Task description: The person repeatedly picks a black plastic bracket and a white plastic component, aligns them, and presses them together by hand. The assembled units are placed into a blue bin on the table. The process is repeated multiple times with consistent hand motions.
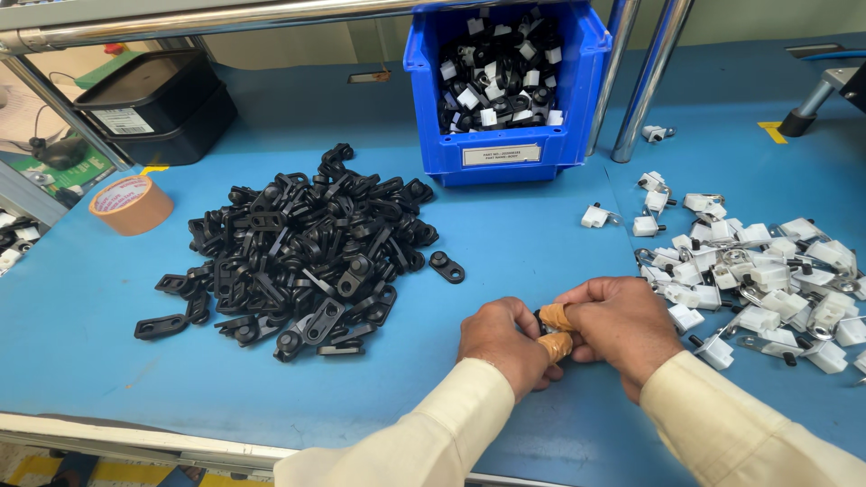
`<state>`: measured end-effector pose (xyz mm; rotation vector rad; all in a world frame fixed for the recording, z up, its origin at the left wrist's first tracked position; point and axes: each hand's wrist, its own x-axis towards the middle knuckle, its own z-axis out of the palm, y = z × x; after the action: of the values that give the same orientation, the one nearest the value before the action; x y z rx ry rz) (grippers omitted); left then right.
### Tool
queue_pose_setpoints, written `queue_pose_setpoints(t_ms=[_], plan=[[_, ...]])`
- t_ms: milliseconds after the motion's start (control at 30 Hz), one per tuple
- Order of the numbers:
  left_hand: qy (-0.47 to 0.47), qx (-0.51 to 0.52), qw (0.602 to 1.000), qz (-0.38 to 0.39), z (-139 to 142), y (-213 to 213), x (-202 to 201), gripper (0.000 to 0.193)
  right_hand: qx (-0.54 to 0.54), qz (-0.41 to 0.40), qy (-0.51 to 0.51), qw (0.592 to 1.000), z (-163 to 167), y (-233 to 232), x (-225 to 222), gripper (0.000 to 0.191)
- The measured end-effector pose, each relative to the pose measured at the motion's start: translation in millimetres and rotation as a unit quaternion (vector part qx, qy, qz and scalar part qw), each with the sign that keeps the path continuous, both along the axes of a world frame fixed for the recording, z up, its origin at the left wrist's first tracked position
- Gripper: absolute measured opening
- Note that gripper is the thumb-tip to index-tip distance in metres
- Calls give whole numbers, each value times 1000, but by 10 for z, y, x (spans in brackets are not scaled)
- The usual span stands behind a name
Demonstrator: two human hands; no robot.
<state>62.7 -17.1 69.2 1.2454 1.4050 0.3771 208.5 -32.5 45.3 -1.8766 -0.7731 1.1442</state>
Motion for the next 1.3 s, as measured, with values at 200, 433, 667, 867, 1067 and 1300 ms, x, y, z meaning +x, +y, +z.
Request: queue_pose_setpoints(t_ms=[200, 433, 667, 867, 1067, 1300], plan=[[-121, -106, 980, 119, -60, 18, -47, 25, 57, -12, 78, 995, 4, -139, -107, 16], [-168, -92, 976, 102, -114, -47, -139, 49, -66, -10, 205, 976, 49, -167, -26, 17], [-184, -80, 977, 70, -189, -26, -145, 50, -103, -1, 198, 975, -122, -41, 133, 11], [-183, -69, 979, 52, -239, -23, -142, 48, -115, 33, 158, 980, -165, 10, 206, 10], [-125, -49, 987, 89, -198, -48, -51, 43, 6, -99, 148, 984, -326, -75, -109, 31], [-167, -76, 976, 115, -210, -55, -54, 42, 350, 98, -275, 890, -369, -564, -168, 40]])
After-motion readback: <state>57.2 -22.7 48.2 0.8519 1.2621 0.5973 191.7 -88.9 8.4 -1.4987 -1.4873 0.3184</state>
